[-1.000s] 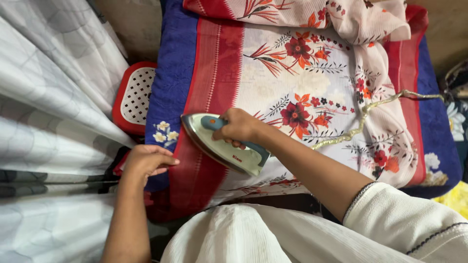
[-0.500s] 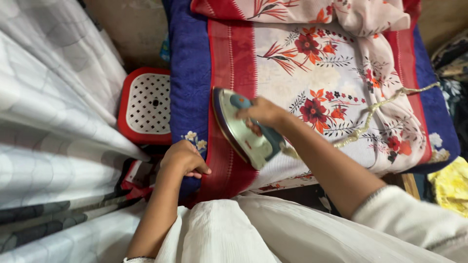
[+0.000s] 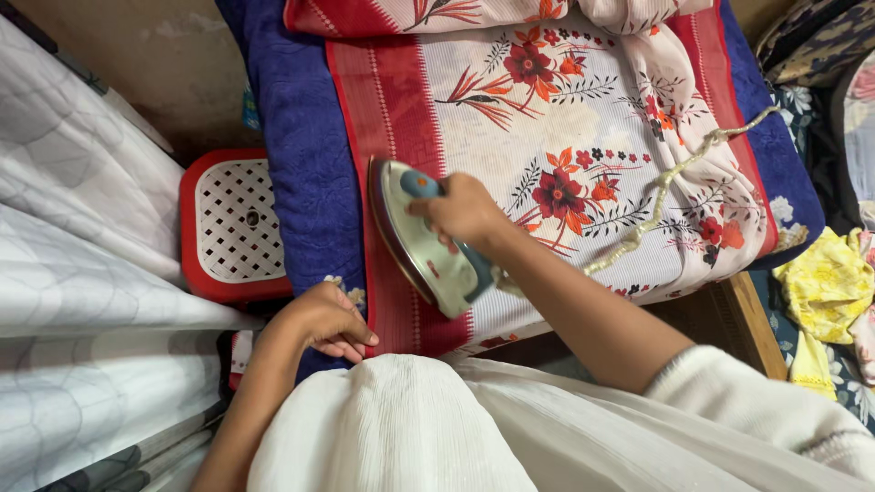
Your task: The person irons a floral-patterned cloth laid out on a blue mat. They use a handheld iron to smooth the fabric, periodically lifting and repositioning sections to ensure even coverage.
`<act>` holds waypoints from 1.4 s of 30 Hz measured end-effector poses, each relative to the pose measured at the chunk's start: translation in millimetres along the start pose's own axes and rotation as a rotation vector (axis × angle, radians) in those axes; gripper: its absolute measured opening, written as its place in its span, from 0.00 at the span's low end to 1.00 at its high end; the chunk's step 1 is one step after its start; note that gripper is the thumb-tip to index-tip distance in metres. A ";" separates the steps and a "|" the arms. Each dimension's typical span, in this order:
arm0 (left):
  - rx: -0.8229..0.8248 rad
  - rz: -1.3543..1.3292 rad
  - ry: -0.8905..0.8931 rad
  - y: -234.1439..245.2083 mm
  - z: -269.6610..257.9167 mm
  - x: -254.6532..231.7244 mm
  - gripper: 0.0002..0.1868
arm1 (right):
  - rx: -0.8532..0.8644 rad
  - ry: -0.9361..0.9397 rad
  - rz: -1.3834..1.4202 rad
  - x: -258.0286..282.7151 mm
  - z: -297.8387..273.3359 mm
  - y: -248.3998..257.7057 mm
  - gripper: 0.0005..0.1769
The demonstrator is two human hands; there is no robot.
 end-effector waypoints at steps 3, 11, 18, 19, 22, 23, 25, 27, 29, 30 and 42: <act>0.012 0.029 0.037 0.7 3.0 0.3 0.10 | -0.018 0.093 0.016 15.6 22.1 10.7 0.18; -0.108 0.056 -0.071 8.0 -9.4 -26.4 0.24 | -0.279 0.318 -0.465 62.1 59.7 35.1 0.26; -0.664 -0.167 -0.476 42.2 -21.5 -72.2 0.17 | -0.092 0.149 -0.395 21.1 3.2 19.6 0.28; -0.641 -0.193 -0.453 42.4 -15.5 -67.8 0.16 | -0.085 0.146 -0.398 13.8 -9.7 19.8 0.28; -0.555 -0.378 -0.442 44.2 0.0 -53.4 0.12 | -0.109 0.148 -0.468 -1.0 -46.0 20.6 0.26; -0.521 -0.464 -0.442 43.2 5.0 -46.1 0.12 | -0.118 0.149 -0.505 -3.2 -51.1 20.4 0.26; -0.473 -0.498 -0.467 41.8 11.5 -41.4 0.10 | -0.120 0.177 -0.540 -4.7 -54.9 19.2 0.26; -0.414 -0.511 -0.470 41.8 17.5 -42.2 0.09 | -0.135 0.208 -0.551 -1.9 -48.7 20.9 0.26; -0.353 -0.527 -0.445 42.0 22.7 -41.5 0.09 | -0.141 0.252 -0.549 6.7 -34.2 20.4 0.26; -0.320 -0.521 -0.446 40.8 23.3 -41.8 0.10 | -0.155 0.263 -0.557 11.8 -25.6 21.2 0.26; -0.285 -0.512 -0.364 40.5 11.3 -45.4 0.19 | -0.163 0.271 -0.400 73.3 101.8 37.6 0.23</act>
Point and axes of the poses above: each hand's wrist, its own z-axis towards the middle knuckle, its own y-axis out of the back of the hand, x = y × z, the point moved 10 cm from there along z, towards the middle knuckle, and after that the axes turned 4 degrees about y, right-handed, at the moved point
